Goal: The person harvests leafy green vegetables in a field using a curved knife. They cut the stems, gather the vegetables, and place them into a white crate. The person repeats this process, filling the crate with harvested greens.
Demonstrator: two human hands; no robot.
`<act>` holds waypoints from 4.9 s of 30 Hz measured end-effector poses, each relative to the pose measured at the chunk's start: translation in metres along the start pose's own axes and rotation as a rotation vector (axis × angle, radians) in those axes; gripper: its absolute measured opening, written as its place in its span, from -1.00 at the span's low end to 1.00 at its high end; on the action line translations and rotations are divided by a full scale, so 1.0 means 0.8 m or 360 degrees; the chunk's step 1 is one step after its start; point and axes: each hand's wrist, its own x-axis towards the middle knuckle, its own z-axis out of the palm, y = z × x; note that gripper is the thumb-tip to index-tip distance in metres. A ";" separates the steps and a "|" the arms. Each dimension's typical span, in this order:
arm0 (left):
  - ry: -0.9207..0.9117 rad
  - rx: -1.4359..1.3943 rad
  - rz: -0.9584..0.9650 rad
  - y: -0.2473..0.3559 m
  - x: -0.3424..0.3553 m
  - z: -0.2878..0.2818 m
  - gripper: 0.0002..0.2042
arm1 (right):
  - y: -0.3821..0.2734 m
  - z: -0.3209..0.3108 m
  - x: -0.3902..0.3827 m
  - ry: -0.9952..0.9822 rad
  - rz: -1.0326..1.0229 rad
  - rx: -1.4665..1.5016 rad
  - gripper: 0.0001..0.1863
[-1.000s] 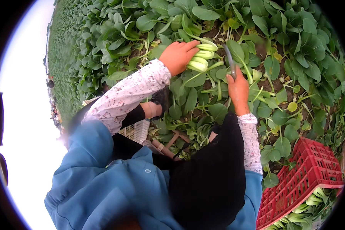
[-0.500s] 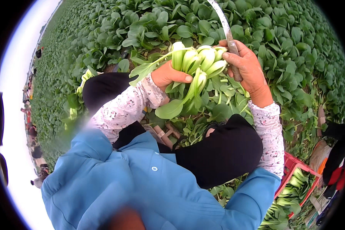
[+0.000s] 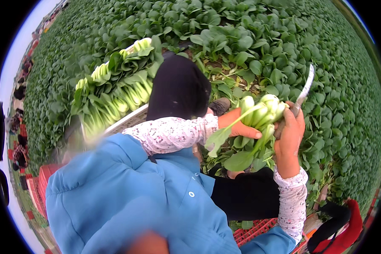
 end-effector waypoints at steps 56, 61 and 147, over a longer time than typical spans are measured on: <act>0.1578 -0.0847 -0.0208 0.117 -0.257 -0.420 -0.69 | 0.011 -0.017 0.109 -0.0216 -0.0050 -0.0419 -0.78; 0.1753 -0.0708 -0.0283 0.173 -0.241 -0.383 -0.60 | 0.008 -0.020 0.110 -0.0211 -0.0060 -0.0424 -0.77; -0.1052 0.3053 0.0880 -0.297 0.304 -0.223 -0.70 | 0.444 -0.158 0.177 0.0705 0.0302 -0.0864 -0.57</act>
